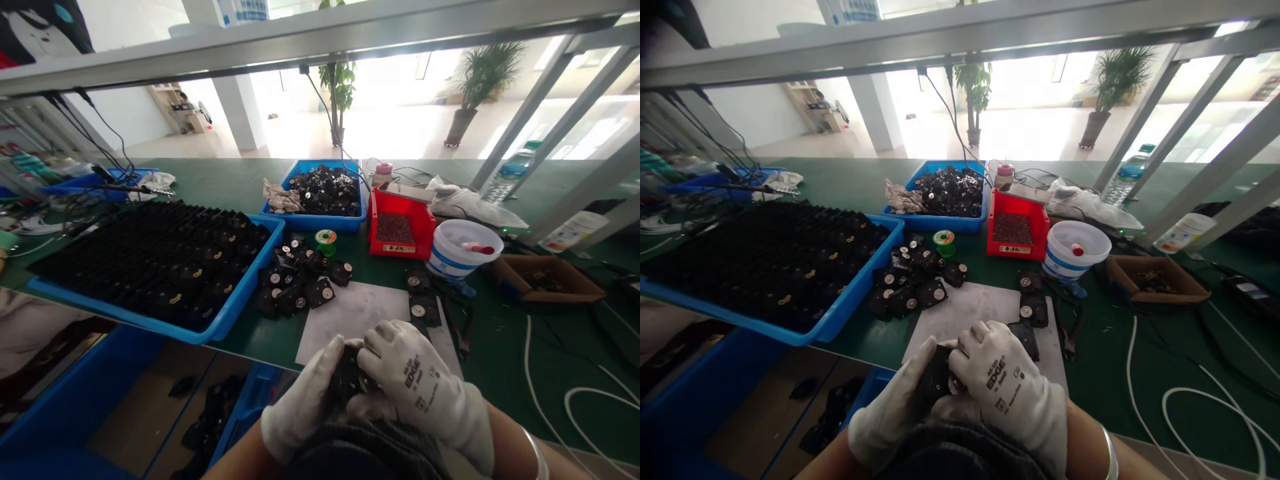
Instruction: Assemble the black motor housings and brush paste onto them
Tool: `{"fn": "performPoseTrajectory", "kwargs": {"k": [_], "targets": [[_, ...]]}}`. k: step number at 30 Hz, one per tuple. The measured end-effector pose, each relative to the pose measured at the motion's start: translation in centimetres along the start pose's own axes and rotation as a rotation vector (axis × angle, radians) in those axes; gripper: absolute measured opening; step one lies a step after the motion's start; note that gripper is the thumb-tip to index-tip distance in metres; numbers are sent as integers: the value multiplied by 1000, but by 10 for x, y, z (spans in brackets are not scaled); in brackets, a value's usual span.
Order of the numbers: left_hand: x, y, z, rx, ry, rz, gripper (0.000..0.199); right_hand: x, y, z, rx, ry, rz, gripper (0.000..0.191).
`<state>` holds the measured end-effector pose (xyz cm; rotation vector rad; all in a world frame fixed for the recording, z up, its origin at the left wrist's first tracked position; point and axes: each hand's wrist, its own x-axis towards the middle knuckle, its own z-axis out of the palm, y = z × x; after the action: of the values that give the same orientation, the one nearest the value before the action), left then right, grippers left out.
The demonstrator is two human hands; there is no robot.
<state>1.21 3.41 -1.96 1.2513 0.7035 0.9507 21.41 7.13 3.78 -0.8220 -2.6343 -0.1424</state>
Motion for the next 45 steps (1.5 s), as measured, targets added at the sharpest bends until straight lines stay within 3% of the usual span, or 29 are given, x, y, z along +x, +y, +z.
{"fn": "performPoseTrajectory", "kwargs": {"k": [2,5,7,12,17,22,26,30,37,42,45], "targets": [[-11,-13,-9,224,-7,193,60,3,0,1,47,23,-59,63],[-24,-32,-17,524,40,471,86,4,-4,4,115,157,-78,69],[-29,-41,-18,620,71,534,94,4,-8,6,127,249,-69,64],[-32,-36,-12,536,107,465,91,6,-11,3,78,265,-96,55],[-10,10,-3,4,44,7,43,2,-4,-1,4,171,-152,55],[11,35,8,-301,-44,-306,39,-2,-2,1,-45,-8,-151,23],[12,28,15,-286,28,-288,38,-3,-7,0,21,-64,-173,22],[7,25,16,-266,26,-320,41,-3,-11,-4,25,-92,-172,22],[1,31,14,-106,89,-114,42,-2,-5,6,50,69,-114,29],[4,29,21,-53,135,-239,71,-7,-16,21,-79,126,-104,31],[4,28,20,-9,145,-257,76,-10,-21,22,-91,137,-100,32]]}}
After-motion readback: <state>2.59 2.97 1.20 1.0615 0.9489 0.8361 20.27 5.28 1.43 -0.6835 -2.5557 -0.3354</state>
